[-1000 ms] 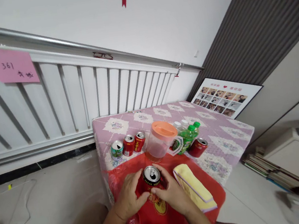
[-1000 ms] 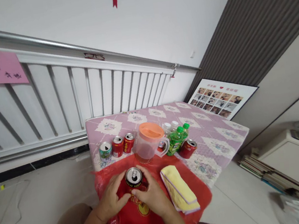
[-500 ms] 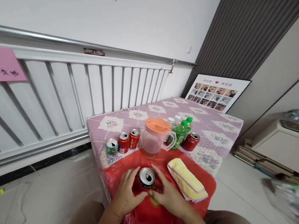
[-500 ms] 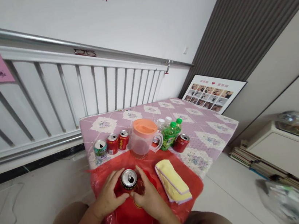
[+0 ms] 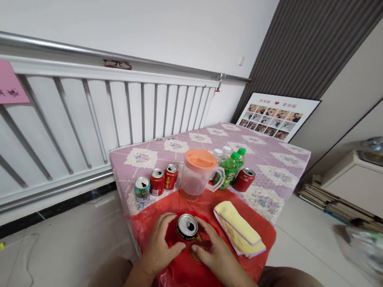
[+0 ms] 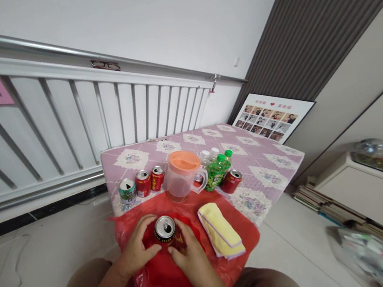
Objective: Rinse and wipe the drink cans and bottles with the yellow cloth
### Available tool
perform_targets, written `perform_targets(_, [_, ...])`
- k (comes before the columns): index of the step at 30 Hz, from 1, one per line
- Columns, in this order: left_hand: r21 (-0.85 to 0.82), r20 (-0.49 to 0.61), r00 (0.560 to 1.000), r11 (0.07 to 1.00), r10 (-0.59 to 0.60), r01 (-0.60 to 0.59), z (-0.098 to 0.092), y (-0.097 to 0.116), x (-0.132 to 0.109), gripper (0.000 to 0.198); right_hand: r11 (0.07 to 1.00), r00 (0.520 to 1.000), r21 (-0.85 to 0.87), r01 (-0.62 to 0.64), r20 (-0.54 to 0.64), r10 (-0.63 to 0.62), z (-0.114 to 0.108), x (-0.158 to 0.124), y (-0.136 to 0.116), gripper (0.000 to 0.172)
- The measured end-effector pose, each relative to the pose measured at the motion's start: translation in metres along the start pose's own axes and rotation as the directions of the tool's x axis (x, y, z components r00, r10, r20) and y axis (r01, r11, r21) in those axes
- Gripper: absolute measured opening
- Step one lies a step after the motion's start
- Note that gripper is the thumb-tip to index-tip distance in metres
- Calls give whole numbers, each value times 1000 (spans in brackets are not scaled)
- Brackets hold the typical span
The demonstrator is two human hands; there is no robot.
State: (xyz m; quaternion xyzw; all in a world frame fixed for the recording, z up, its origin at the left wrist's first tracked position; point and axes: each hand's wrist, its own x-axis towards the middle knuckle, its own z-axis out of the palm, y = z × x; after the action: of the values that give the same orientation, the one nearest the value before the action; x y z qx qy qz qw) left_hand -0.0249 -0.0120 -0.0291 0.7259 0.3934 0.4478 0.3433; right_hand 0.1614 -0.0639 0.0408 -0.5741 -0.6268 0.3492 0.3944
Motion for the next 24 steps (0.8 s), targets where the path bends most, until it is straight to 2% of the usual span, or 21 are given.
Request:
perform_targets(3, [-1, -52, 999, 1000, -7, 7, -6, -4, 1, 57, 988, 996, -156, 2, -84, -16, -11, -1, 12, 51])
perform_targets(7, [-31, -91, 995, 999, -34, 31, -14, -7, 0, 49, 934, 969, -355, 29, -218, -113, -26, -1, 42, 44])
perform_targets(10, [-64, -95, 993, 996, -70, 64, -16, -7, -1, 49, 879, 953, -473, 51, -241, -185, -32, -1, 62, 41])
perform_targets(13, [-104, -62, 995, 992, -81, 74, -16, -6, -1, 56, 836, 946, -544, 66, -232, -226, -34, -2, 72, 41])
perform_targets(15, [-127, -31, 995, 988, -98, 93, -15, -5, -2, 63, 821, 956, -568, 50, -211, -204, -35, -4, 74, 44])
perform_targets(21, [-91, 42, 988, 984, -152, 155, -9, 2, -3, 78, 827, 986, -555, -94, -164, 3, -35, -13, 79, 55])
perform_targets(24, [-45, 80, 985, 987, -152, 156, -7, 6, -2, 82, 857, 990, -506, -101, -140, 34, -34, -17, 81, 58])
